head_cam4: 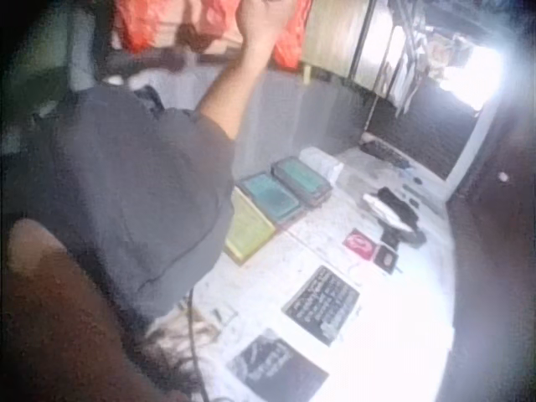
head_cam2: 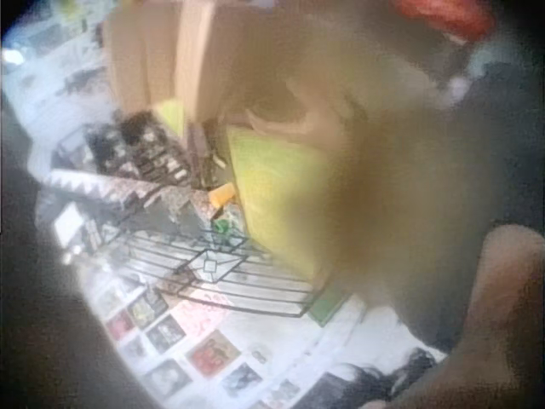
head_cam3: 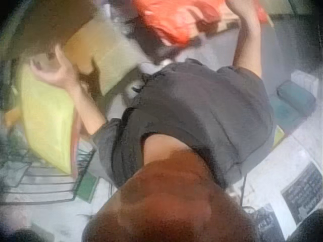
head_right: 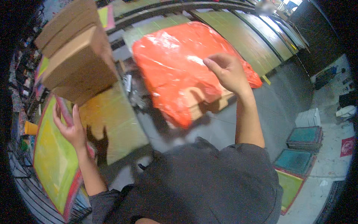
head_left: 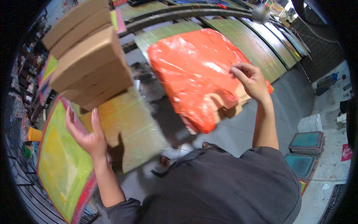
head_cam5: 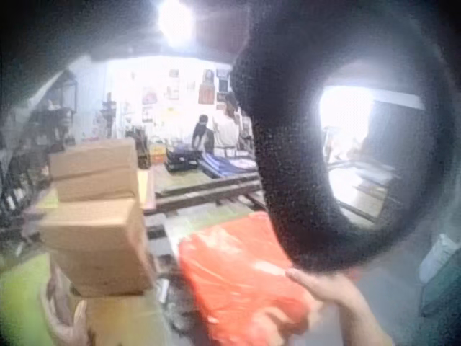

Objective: The person assembles flat cardboard pieces into small boxes by folding and interlocking tabs, then stacks the finished boxes. The person also picks up and places several large framed screens against a wall.

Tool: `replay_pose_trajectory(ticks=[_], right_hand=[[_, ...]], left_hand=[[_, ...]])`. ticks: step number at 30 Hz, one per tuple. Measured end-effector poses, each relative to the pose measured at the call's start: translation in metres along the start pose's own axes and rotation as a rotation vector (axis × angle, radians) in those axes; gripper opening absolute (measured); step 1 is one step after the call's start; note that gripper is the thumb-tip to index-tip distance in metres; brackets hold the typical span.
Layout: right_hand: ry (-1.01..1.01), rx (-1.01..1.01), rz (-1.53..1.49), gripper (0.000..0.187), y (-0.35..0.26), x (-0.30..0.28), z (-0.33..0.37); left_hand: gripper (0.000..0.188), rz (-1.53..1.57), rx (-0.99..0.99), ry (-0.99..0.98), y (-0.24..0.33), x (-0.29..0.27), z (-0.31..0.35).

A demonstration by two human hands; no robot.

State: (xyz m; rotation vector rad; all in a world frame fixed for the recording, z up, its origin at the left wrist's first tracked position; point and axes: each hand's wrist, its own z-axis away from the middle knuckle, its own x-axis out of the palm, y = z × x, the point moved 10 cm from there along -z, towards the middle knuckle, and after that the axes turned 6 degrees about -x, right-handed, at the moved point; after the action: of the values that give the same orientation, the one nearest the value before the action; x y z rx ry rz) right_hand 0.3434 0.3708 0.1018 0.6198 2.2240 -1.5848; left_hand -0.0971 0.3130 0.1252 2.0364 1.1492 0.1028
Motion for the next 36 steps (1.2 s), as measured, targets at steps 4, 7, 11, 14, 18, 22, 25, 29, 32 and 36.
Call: replay_pose_trajectory(ticks=[4, 7, 11, 14, 18, 22, 25, 29, 32, 36], right_hand=[[-0.445, -0.058, 0.317, 0.017, 0.047, -0.012, 0.048], [-0.458, -0.347, 0.291, 0.031, 0.066, -0.011, 0.083], [-0.341, -0.539, 0.353, 0.033, 0.078, -0.021, 0.091], [-0.322, -0.656, 0.376, 0.030, 0.068, -0.020, 0.080], [-0.324, -0.767, 0.385, 0.026, 0.066, -0.004, 0.073], [-0.324, -0.763, 0.235, 0.022, 0.070, -0.003, 0.066], [-0.339, -0.774, 0.129, 0.020, 0.074, -0.004, 0.059], [-0.356, -0.695, 0.085, 0.025, 0.091, -0.004, 0.050], [-0.239, -0.668, 0.299, 0.041, 0.093, -0.016, 0.051], [-0.268, -0.619, 0.468, 0.050, 0.107, -0.027, 0.058]], left_hand=[[0.054, 0.086, -0.039, -0.190, 0.039, 0.035, 0.123], [0.046, 0.125, -0.015, -0.301, 0.081, 0.082, 0.202], [0.041, 0.000, 0.051, -0.182, 0.128, 0.110, 0.240], [0.039, -0.023, -0.018, -0.104, 0.140, 0.118, 0.244], [0.036, -0.072, -0.019, -0.063, 0.155, 0.120, 0.238], [0.033, -0.077, -0.082, 0.000, 0.152, 0.111, 0.239], [0.031, -0.046, -0.156, 0.035, 0.146, 0.107, 0.240], [0.023, -0.087, -0.124, 0.054, 0.159, 0.105, 0.240], [0.015, -0.043, -0.006, -0.026, 0.179, 0.121, 0.248], [0.014, -0.075, 0.053, -0.281, 0.165, 0.178, 0.236]])
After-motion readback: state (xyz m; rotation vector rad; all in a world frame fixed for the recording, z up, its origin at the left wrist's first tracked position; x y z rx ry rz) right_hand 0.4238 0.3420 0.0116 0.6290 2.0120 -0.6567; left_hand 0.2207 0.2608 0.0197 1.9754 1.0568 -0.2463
